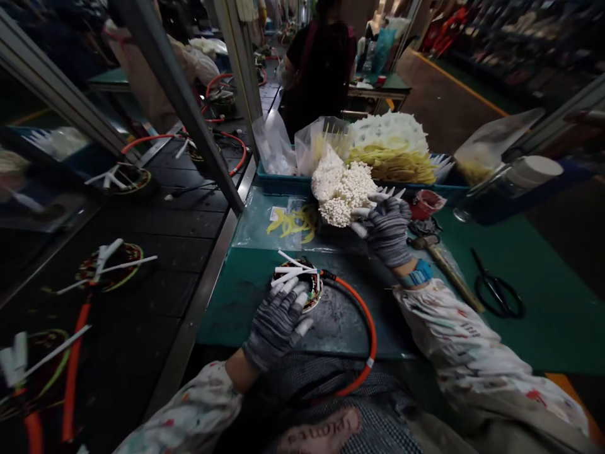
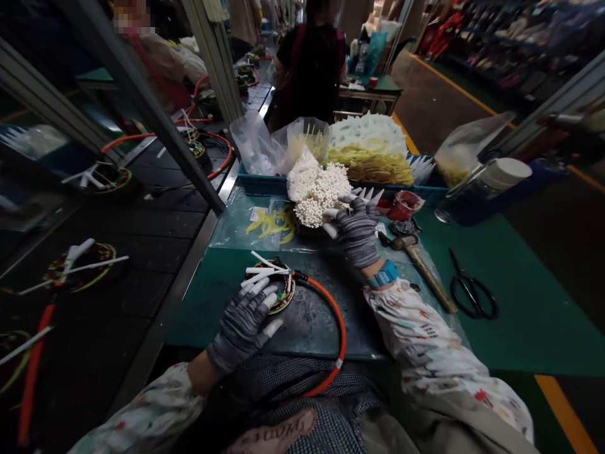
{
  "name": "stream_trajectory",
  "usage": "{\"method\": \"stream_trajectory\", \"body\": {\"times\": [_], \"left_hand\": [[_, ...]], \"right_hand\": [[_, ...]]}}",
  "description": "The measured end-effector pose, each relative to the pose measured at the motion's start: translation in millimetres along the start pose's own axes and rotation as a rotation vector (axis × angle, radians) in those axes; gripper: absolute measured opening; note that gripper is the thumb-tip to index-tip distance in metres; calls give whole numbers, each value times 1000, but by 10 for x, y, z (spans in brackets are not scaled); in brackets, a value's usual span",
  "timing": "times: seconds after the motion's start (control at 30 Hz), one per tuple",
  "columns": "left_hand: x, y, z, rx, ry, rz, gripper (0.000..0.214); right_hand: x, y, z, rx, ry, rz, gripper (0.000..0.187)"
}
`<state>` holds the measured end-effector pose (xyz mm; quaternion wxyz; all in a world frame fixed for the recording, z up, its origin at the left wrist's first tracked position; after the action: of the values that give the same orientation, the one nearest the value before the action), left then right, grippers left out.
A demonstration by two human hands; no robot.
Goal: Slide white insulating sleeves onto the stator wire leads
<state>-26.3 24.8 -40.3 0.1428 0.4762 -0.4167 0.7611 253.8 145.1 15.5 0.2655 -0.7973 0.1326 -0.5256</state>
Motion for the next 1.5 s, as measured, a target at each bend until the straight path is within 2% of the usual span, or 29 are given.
{"method": "stream_trajectory", "body": {"times": [0.07, 0.13, 0.23, 0.33, 0.43, 0.5, 0.57, 0.6, 0.7, 0.77, 0.83, 0.87, 0.93, 1.0, 1.07, 1.13, 1.17, 1.23, 1.27, 1.3, 1.43, 1.5], "left_hand": [[-75, 25, 2, -4, -33, 38, 35], [-124, 31, -26, 20, -39, 57, 33], [-126, 23, -88, 25, 5, 83, 38], [-90, 21, -136, -30, 94, 109, 46], [-121, 18, -161, -56, 157, 53, 38], [-162, 14, -168, -37, 166, 8, 33], [-167, 11, -171, -2, 158, 21, 31], [-163, 9, -170, 16, 150, 35, 30], [-171, 3, -176, 81, 99, 32, 30], [-169, 0, -170, 96, 68, 30, 29], [-158, -1, -160, 88, 58, 38, 29], [-160, -1, -159, 85, 63, 34, 28], [-177, 1, -169, 92, 79, 8, 26], [-197, 3, -182, 103, 90, -20, 25], [-202, 1, -189, 106, 90, -35, 25], [-188, -13, -180, 89, 92, -33, 24], [-177, -23, -169, 74, 103, -31, 22], [-148, -46, -149, 49, 132, -19, 20], [-133, -56, -142, 44, 146, -11, 19], [-122, -63, -145, 52, 156, -3, 17], [-130, -65, -184, 113, 169, -14, 16], [-139, -64, -188, 114, 181, -22, 17]], "right_hand": [[-47, -31, -11, 7, 61, -22, 12], [-22, -13, -39, 21, 22, 33, 6], [118, 56, -83, 12, -253, 116, 6], [365, 167, -162, -143, -574, 157, 9], [593, 362, -391, -317, -817, 148, 11], [541, 518, -648, -363, -981, -31, 17], [382, 729, -861, -417, -1058, -199, 22], [305, 843, -916, -449, -1063, -222, 24], [174, 1170, -908, -537, -1032, -109, 23], [140, 1353, -886, -542, -1077, -85, 20], [127, 1505, -899, -536, -1179, -169, 20], [119, 1574, -923, -542, -1223, -256, 30], [94, 1704, -1018, -547, -1248, -500, 53], [72, 1781, -1142, -459, -1152, -715, 64], [15, 1774, -1209, -351, -1012, -770, 52], [-99, 1677, -1195, -283, -876, -681, 27], [-171, 1602, -1172, -254, -815, -616, 22], [-313, 1401, -1119, -187, -688, -484, 25], [-394, 1290, -1102, -158, -630, -458, 26], [-485, 1178, -1098, -131, -573, -474, 28], [-787, 865, -1197, -22, -418, -730, 25], [-782, 782, -1252, -22, -516, -726, 20]]}}
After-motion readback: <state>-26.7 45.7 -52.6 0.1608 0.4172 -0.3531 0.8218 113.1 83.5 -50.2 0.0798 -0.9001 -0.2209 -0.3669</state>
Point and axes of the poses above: each hand's wrist, its own y-axis away from the middle knuckle, its own x-axis out of the back of the hand, z = x × y, the point moved 7 cm from there along -y, towards the middle knuckle, and after that the axes turned 6 degrees about -z, right-handed, at the moved point
